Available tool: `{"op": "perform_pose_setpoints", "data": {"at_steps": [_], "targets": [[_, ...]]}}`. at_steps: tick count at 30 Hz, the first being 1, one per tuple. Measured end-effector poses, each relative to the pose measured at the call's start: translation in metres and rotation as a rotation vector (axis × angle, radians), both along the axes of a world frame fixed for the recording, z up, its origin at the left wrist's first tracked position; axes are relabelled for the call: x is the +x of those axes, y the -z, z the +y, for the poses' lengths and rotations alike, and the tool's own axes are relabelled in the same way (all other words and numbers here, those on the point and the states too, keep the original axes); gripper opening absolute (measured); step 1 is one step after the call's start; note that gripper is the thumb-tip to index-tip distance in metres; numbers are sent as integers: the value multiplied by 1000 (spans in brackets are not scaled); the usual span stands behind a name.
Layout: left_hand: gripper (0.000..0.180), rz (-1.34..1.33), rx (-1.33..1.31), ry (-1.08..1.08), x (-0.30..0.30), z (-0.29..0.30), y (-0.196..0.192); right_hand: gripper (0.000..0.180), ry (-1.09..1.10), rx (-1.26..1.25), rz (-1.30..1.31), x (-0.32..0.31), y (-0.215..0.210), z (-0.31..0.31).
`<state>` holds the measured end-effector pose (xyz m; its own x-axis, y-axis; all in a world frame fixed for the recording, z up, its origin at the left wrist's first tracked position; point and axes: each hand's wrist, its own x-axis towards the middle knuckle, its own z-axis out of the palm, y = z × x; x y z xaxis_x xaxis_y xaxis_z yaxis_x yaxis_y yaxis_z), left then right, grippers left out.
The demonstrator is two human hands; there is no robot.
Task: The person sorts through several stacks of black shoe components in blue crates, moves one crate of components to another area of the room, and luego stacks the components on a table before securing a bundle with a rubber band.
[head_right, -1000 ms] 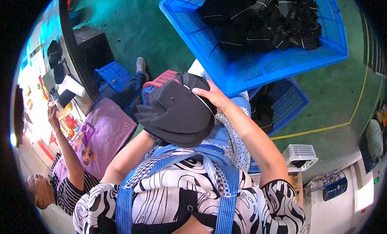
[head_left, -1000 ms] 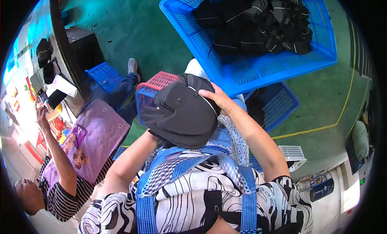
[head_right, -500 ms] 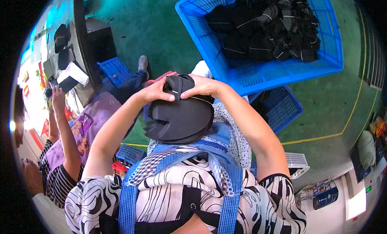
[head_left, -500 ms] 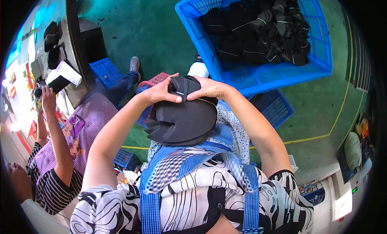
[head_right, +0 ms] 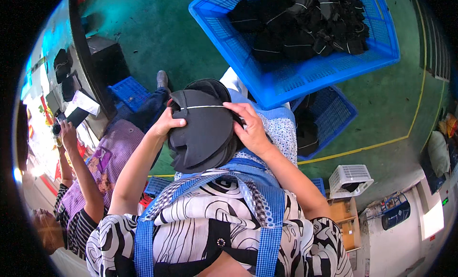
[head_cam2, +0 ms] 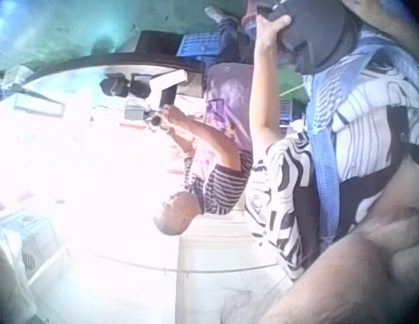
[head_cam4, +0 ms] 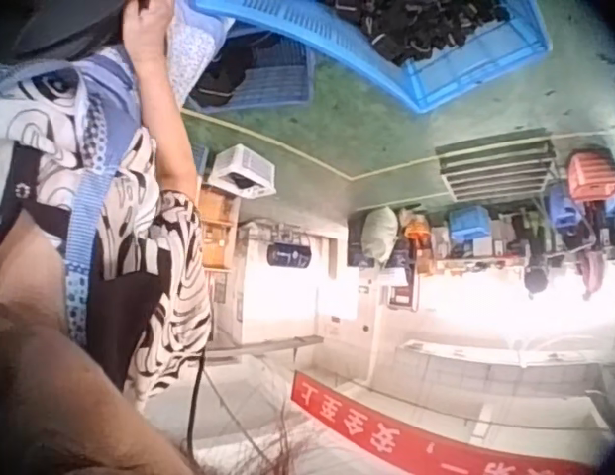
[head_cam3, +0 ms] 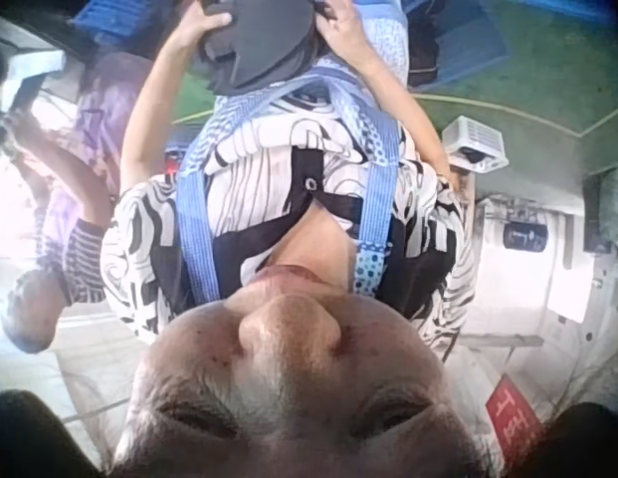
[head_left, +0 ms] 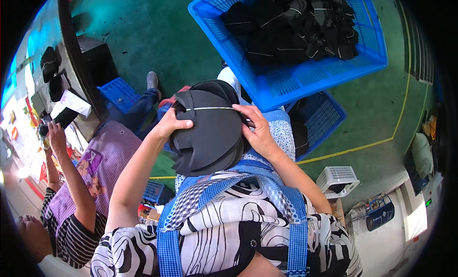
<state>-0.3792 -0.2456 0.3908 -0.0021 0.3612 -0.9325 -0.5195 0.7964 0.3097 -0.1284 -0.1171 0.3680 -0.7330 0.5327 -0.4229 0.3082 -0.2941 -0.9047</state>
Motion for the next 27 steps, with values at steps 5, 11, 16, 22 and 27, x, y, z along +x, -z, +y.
{"op": "perform_pose_setpoints", "data": {"at_steps": [5, 11, 16, 22, 27], "targets": [[93, -110, -22, -25, -4, 0, -17, 43, 55, 282, 3, -19, -2, -1], [84, -80, -31, 297, -6, 9, -14, 14, -93, 179, -165, -11, 25, -3], [77, -43, 14, 458, -1, 11, -1, 9, -130, -72, -38, -2, 46, 19], [77, -212, 148, 657, 4, 54, 5, 7, 245, -1121, 357, -107, 74, 84], [67, -222, 149, 756, -4, 66, -2, 11, 134, -180, -210, -145, 85, 92]]}}
